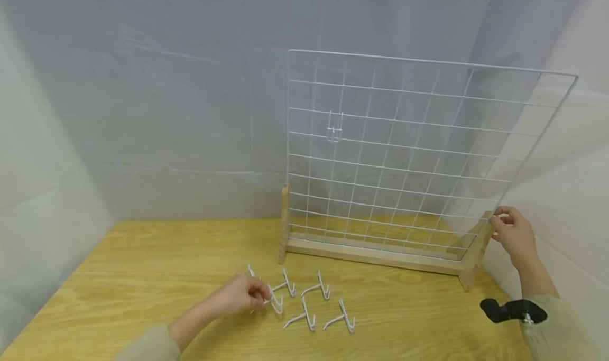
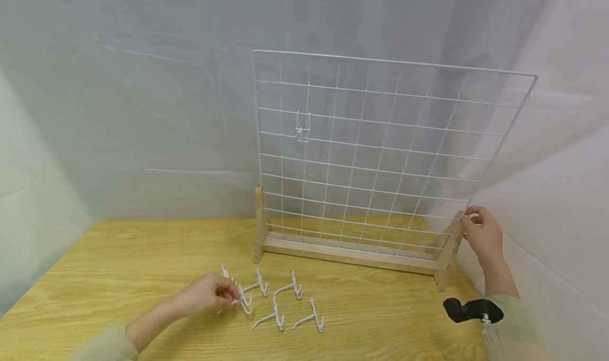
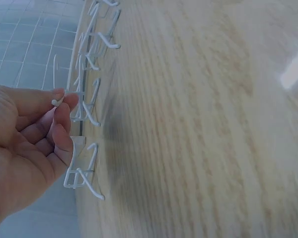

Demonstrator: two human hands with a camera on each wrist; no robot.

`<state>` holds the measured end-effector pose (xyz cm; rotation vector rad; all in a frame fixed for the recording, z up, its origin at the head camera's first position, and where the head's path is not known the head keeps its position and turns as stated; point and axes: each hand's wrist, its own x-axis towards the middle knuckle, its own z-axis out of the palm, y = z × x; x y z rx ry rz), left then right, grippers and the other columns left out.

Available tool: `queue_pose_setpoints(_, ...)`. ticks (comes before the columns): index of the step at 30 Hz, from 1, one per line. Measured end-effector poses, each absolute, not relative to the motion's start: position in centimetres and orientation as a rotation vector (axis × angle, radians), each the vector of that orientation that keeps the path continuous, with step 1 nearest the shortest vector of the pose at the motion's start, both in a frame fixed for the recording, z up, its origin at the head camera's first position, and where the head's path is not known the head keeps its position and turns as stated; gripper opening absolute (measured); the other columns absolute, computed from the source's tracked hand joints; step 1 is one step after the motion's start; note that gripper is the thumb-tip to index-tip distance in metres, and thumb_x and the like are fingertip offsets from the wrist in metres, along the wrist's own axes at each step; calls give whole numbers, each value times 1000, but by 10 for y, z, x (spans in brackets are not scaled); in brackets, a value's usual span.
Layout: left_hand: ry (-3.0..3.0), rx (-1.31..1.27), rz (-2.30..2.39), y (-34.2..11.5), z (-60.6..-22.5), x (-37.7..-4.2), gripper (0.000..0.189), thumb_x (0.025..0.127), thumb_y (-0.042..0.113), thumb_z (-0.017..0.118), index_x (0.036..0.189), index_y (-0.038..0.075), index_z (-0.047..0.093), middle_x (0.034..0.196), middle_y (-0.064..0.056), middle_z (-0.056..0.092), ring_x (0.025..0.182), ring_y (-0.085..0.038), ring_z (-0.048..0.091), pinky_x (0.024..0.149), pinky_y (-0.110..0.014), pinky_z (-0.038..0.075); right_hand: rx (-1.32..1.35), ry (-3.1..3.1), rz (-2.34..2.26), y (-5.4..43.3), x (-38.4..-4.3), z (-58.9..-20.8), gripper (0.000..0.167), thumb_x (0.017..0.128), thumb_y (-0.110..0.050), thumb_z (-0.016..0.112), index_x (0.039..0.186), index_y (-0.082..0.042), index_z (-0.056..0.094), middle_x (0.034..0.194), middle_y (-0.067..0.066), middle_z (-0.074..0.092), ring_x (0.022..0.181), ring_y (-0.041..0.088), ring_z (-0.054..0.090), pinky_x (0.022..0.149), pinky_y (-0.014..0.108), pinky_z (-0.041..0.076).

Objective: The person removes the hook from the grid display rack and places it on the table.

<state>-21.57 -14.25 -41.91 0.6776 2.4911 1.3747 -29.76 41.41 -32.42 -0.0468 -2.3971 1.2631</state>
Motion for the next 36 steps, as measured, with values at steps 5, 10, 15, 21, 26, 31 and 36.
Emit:
queue_pose_setpoints(5,2478,673,1353,-143,-423,-216,14,74,-7,63,86,-1,65,74,-8,60,65,-14,54,56,-21,47,-50,-2391,1276,415,-298,-323,11,93,-14,45,99,-5,46,85,4,45,65,-2,50,58,17,51)
queue_pose_setpoints(10,2457,688,1362,-144,-425,-217,14,72,-9,61,84,-2,65,70,-9,60,60,-11,52,51,-20,44,-57,-2386,1292,415,-299,-322,8,93,-15,45,98,-8,47,86,5,45,64,-2,51,58,16,51)
queue_pose_setpoints(15,2448,680,1343,-144,-425,-216,15,72,-9,61,84,-1,65,69,-3,58,58,-9,50,49,-18,42,-57,-2388,1294,415,-300,-321,8,93,-15,45,98,-8,47,88,7,44,64,-2,51,59,17,51)
queue_pose_setpoints(21,2434,660,1330,-144,-426,-216,14,74,-8,62,86,-1,65,71,-6,58,60,-11,51,51,-19,43,-40,-2392,1292,415,-301,-320,10,93,-14,44,99,-6,46,88,8,44,65,-1,51,59,18,52)
queue_pose_setpoints(26,2465,689,1301,-146,-430,-215,12,75,-5,65,86,1,65,71,-3,58,61,-10,51,53,-20,44,-33,-2385,1301,414,-299,-320,6,92,-12,44,97,-9,47,85,5,44,66,-1,50,59,17,51)
queue_pose_setpoints(31,2499,709,1256,-149,-432,-211,9,75,-2,68,81,3,63,70,-1,58,59,-10,52,52,-21,45,-33,-2391,1304,414,-297,-321,7,92,-13,45,97,-8,46,84,4,44,66,-1,50,59,17,51)
queue_pose_setpoints(36,2501,706,1234,-150,-433,-210,8,76,-2,67,81,3,63,72,0,58,63,-11,51,55,-21,44,-29,-2388,1298,415,-296,-323,7,92,-13,44,97,-8,46,85,7,44,65,-1,50,59,17,51)
